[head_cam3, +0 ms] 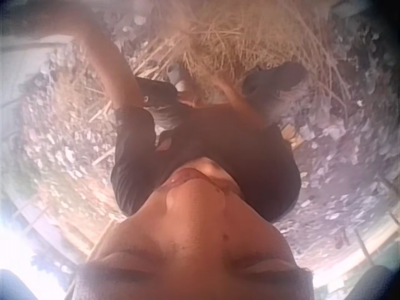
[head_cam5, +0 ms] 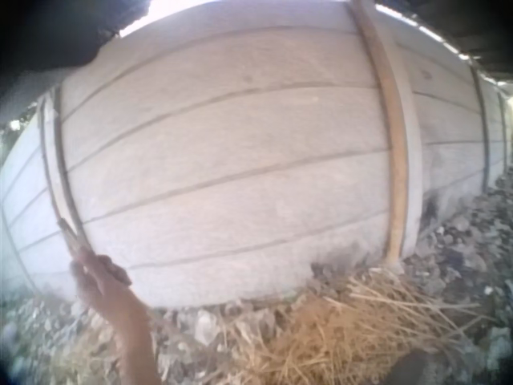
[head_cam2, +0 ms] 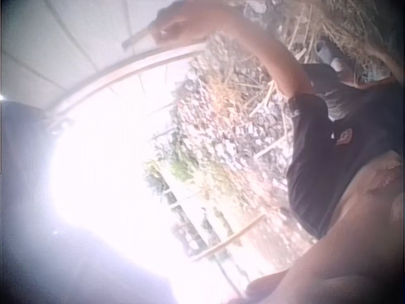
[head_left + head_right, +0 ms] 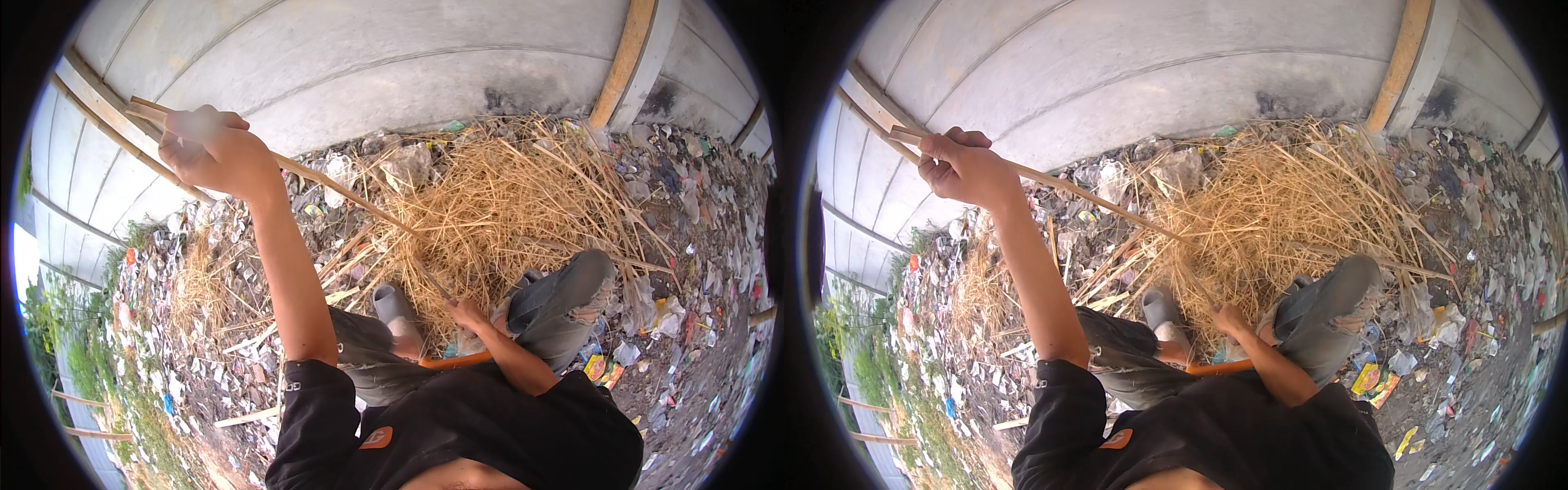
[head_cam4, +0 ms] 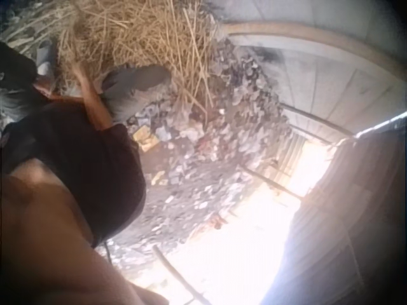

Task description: The person sits on the ground and uses a knife to split a long bamboo stick into thin strips. They hold the stick with one hand and use the knife to shave and split the material, creating a pile of bamboo strips.

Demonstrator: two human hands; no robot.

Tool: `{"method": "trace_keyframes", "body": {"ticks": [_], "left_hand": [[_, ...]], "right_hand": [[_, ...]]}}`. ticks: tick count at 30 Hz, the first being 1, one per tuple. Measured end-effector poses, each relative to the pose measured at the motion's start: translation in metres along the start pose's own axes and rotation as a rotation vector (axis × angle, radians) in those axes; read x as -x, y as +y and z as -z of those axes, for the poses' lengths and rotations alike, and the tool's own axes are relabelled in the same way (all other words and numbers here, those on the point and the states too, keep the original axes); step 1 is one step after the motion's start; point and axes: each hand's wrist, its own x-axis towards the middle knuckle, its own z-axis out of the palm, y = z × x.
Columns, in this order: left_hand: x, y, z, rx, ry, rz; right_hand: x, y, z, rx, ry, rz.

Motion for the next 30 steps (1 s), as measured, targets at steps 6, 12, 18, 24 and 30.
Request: {"method": "trace_keyframes", "body": {"ticks": [6,12,18,24,30], "left_hand": [[0.040,-0.029,-0.002,0.005,-0.285,0.299],[0.059,-0.074,-0.011,0.340,-0.573,0.690],[0.110,-0.144,0.002,0.567,-0.823,0.887],[0.125,-0.151,-0.006,0.532,-0.685,0.917],[0.131,-0.152,-0.017,0.431,-0.561,0.879]], "right_hand": [[0.015,-0.015,0.014,0.276,-0.079,0.267],[0.011,0.003,0.021,0.185,0.098,0.284],[0.061,-0.056,0.112,0.054,-0.156,-0.054],[0.125,-0.190,0.253,0.221,0.407,0.410],[0.177,-0.300,0.270,-0.855,0.642,0.950]]}}
